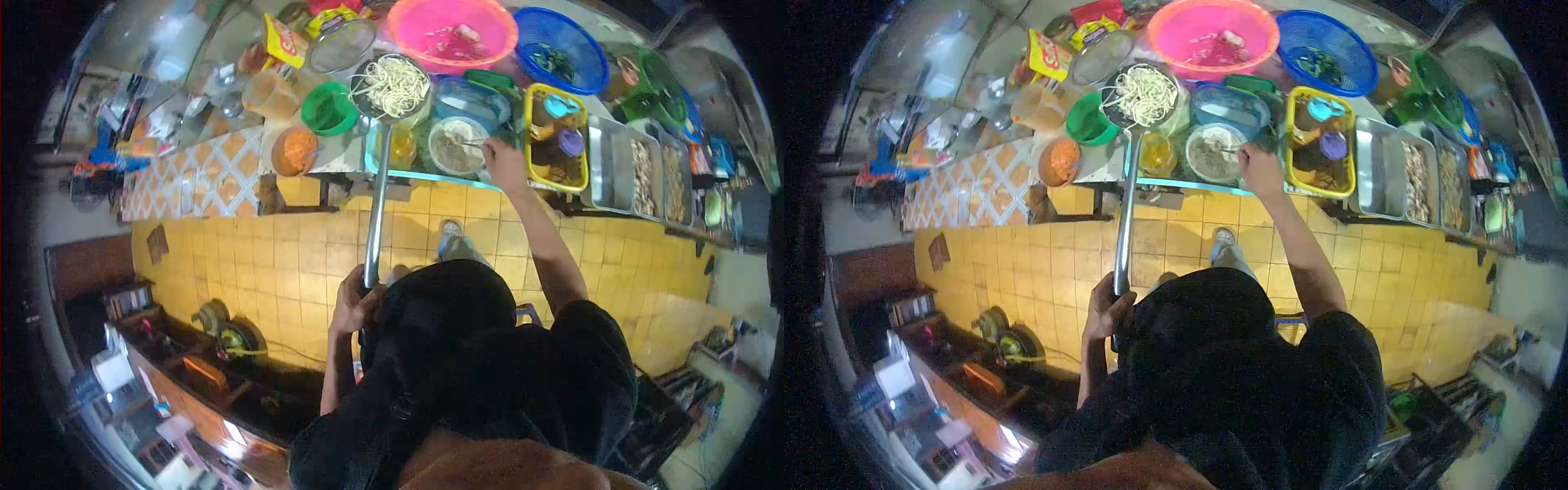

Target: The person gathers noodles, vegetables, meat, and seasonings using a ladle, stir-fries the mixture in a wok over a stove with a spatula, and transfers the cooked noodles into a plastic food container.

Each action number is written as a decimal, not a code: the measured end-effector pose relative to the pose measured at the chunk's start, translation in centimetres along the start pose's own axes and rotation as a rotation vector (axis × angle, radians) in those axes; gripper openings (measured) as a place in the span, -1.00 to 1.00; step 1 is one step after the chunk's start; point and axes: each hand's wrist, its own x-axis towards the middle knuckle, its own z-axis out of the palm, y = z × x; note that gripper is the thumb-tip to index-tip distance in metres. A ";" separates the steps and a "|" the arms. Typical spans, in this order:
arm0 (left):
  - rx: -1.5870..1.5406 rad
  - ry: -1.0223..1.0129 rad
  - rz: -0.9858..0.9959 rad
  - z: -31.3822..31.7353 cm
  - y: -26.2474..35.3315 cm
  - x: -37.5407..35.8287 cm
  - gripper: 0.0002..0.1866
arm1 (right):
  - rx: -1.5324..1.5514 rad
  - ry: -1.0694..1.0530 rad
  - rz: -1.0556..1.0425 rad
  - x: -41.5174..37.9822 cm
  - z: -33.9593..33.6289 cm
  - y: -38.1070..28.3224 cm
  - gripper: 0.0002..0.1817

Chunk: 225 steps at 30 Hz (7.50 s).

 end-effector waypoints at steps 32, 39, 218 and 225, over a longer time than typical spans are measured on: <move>0.011 0.102 -0.103 0.9 -0.1 -1.7 -0.70 | 0.572 0.151 0.220 -4.6 1.5 0.5 -0.68; 0.030 0.092 -0.376 -3.0 1.4 -4.8 -0.80 | 0.600 0.146 0.308 -3.9 0.6 -0.2 -0.74; -0.066 -0.454 -0.095 26.7 15.4 16.1 -0.73 | 0.629 0.621 0.482 -5.7 -32.2 39.5 -0.33; -0.069 -0.439 -0.192 38.4 19.3 21.4 -0.63 | -0.331 1.028 0.931 -5.7 -45.7 65.3 -0.13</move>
